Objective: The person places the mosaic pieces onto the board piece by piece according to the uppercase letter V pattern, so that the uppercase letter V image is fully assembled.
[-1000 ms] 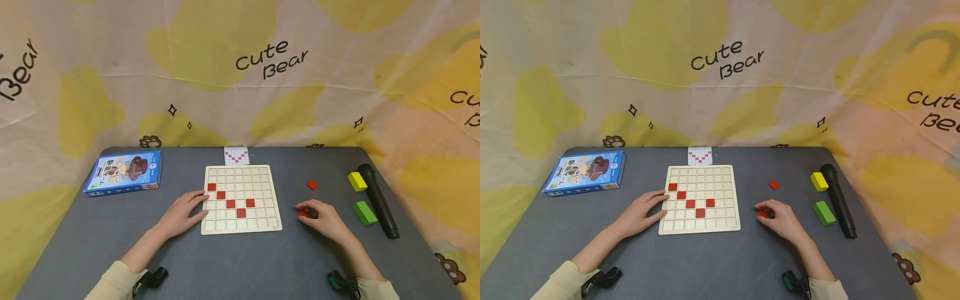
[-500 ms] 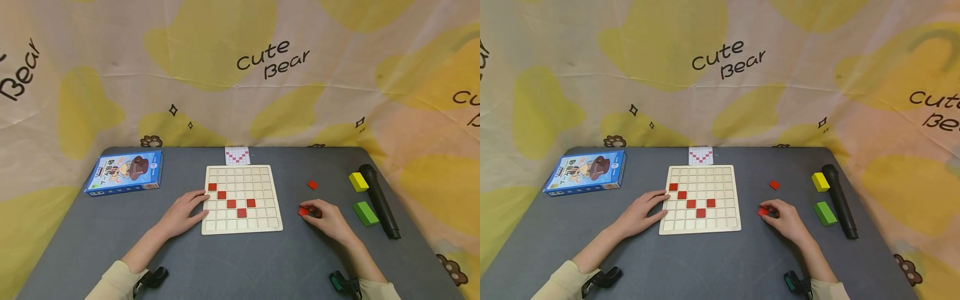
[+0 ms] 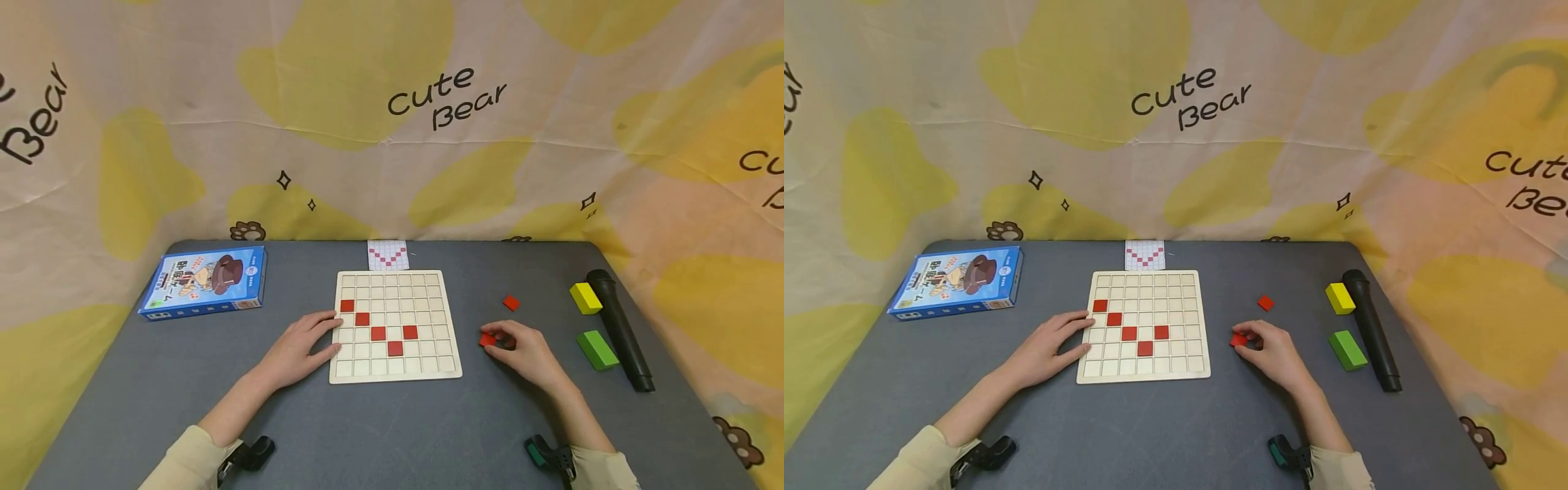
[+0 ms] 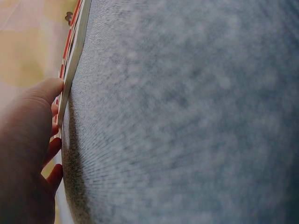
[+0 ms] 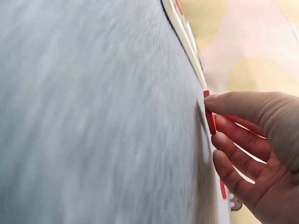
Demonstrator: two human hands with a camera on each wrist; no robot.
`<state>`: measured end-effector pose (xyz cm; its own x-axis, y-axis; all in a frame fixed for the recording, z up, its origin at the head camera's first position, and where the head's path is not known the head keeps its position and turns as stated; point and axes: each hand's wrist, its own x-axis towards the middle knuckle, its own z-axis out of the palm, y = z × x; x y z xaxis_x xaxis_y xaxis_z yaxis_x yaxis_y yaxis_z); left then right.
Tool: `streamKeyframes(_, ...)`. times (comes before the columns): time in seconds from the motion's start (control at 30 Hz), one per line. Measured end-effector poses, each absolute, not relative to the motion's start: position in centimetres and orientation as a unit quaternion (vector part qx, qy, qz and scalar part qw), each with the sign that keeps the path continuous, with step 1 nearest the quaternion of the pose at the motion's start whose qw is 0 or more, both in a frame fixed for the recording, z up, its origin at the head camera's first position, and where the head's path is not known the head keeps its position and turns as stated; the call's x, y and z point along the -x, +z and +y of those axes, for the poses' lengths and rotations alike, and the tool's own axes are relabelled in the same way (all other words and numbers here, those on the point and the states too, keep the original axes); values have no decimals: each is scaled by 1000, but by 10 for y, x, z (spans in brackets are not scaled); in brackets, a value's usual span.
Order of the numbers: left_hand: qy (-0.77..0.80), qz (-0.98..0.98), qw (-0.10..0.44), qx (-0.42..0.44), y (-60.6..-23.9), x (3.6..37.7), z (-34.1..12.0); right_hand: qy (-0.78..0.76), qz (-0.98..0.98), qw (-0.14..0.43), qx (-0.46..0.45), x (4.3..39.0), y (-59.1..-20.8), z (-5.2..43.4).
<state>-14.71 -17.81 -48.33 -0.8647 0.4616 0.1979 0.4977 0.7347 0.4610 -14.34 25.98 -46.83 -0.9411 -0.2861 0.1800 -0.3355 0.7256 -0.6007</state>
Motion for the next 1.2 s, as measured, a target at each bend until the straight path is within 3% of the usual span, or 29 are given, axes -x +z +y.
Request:
streamKeyframes(0.3,-257,-931,33,257,-484,148,-178,361,-913,46,-184,159,-464,230)
streamKeyframes(1.2,-258,-931,32,257,-485,147,-178,391,-891,-16,-230,201,-468,164)
